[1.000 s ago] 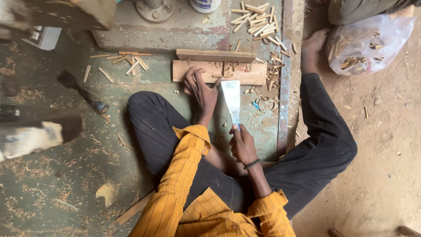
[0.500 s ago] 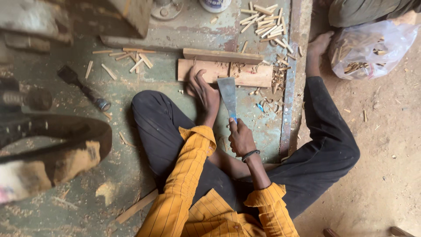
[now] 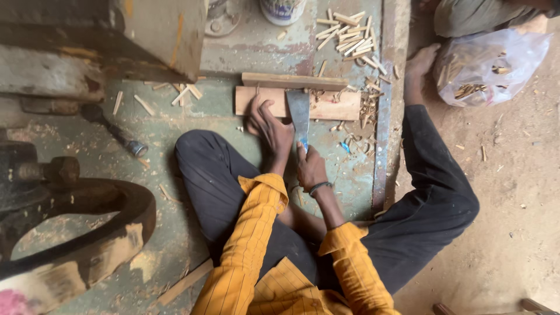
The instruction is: The person sits on the floor and uses a chisel to shape small wooden sticks. They hold each stick against a wooden guide and repeatedly scrape the surface with the chisel to remove shavings. The person handles the sticks one at a time, occasionally adjusting their grip or position.
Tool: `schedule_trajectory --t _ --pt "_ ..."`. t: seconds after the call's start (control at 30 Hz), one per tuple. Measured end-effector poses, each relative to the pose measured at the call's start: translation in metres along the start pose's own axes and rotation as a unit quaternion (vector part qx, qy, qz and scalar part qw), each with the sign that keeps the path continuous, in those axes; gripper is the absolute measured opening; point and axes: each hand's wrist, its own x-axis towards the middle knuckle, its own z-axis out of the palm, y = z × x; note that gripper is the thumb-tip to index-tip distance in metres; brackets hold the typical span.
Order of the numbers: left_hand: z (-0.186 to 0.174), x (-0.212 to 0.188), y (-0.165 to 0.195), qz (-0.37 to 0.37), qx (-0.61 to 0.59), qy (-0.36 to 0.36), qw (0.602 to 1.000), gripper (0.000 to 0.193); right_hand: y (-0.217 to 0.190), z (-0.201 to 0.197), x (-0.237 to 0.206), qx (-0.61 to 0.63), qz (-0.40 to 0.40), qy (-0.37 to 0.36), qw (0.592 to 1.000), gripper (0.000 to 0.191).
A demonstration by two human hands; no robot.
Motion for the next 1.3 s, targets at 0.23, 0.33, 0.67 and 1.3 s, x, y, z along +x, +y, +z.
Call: schedule_trajectory --t 0.23,0.33,0.67,1.3 --pt "0.001 -0.009 -0.003 0.038 0.172 -0.024 0.984 0.083 0.042 -0.014 -0.032 0.358 0.078 -0.095 0.925 0.040" --pt "0.001 -0.008 -0.001 0.013 -0.005 0.004 1.000 0.087 0.037 -0.023 -0.058 0.291 0.025 0.013 0.956 0.032" --pt "-0.006 -0.009 -0.003 0.032 -0.011 0.026 0.999 0.069 -0.002 -0.032 -0.063 0.052 0.038 -0.038 0.997 0.038" --pt "0.001 0.001 0.004 0.024 0.025 -0.003 0.999 0.059 -0.033 -0.035 -0.043 -0.030 0.042 -0.041 0.998 0.044"
